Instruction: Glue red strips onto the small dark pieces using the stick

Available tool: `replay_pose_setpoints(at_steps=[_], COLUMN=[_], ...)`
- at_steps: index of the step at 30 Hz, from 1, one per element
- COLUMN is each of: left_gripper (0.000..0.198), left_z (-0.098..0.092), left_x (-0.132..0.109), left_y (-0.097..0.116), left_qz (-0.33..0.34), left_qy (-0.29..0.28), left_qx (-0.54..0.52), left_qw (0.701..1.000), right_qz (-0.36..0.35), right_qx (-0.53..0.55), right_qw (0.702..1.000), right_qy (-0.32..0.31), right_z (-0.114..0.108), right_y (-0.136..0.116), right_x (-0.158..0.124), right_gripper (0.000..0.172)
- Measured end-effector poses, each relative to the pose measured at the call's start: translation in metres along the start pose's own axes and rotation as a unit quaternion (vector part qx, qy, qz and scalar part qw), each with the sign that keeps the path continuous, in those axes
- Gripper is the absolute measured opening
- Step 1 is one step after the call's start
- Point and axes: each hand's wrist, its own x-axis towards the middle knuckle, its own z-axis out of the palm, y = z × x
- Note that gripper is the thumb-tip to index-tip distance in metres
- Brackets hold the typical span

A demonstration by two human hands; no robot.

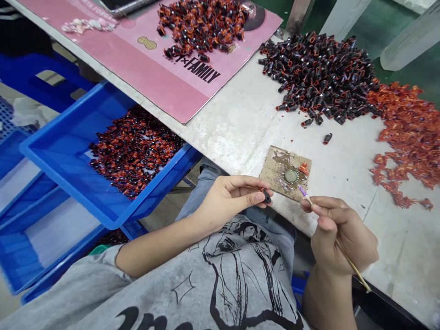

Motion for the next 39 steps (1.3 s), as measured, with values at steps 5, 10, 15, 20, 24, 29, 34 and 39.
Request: replay_pose_setpoints(at_steps=[5,10,15,20,24,29,34,39], left_gripper=[0.023,0.026,0.027,0.029,0.027,0.023,0.023,0.022], left_z=[0.000,0.000,0.002,0.003,0.002,0.000,-0.001,0.000], left_x=[0.004,0.005,0.004,0.003,0.003,0.001,0.000,-0.002], left_y=[-0.003,-0.003,0.000,0.000,0.001,0.001,0.001,0.001], left_qz=[0.002,0.000,-0.007,-0.003,-0.003,0.004,0.010,0.004], left_qy=[-0.013,-0.015,-0.006,-0.002,0.004,0.004,0.007,-0.004], left_qx=[-0.011,-0.014,0.035,0.072,0.081,0.091,0.108,0.083], left_qw=[1.000,1.000,0.999,0.997,0.997,0.996,0.994,0.997], right_qz=[0.003,0.015,0.025,0.007,0.006,0.010,0.010,0.002], right_qx=[-0.086,-0.070,0.035,0.095,0.131,0.138,0.115,0.133], right_qw=[0.994,0.996,0.999,0.995,0.991,0.989,0.992,0.991], right_qy=[-0.059,-0.050,0.018,-0.011,-0.035,-0.057,-0.046,-0.003], right_z=[-0.003,0.001,0.009,0.012,0.011,0.011,0.013,0.014], right_y=[0.019,0.014,-0.008,-0.018,-0.018,-0.018,-0.017,-0.015], right_x=[0.003,0.002,0.000,-0.001,-0.001,-0.003,-0.005,-0.005], right_gripper=[0.022,0.019,0.027,0.028,0.019,0.016,0.018,0.029])
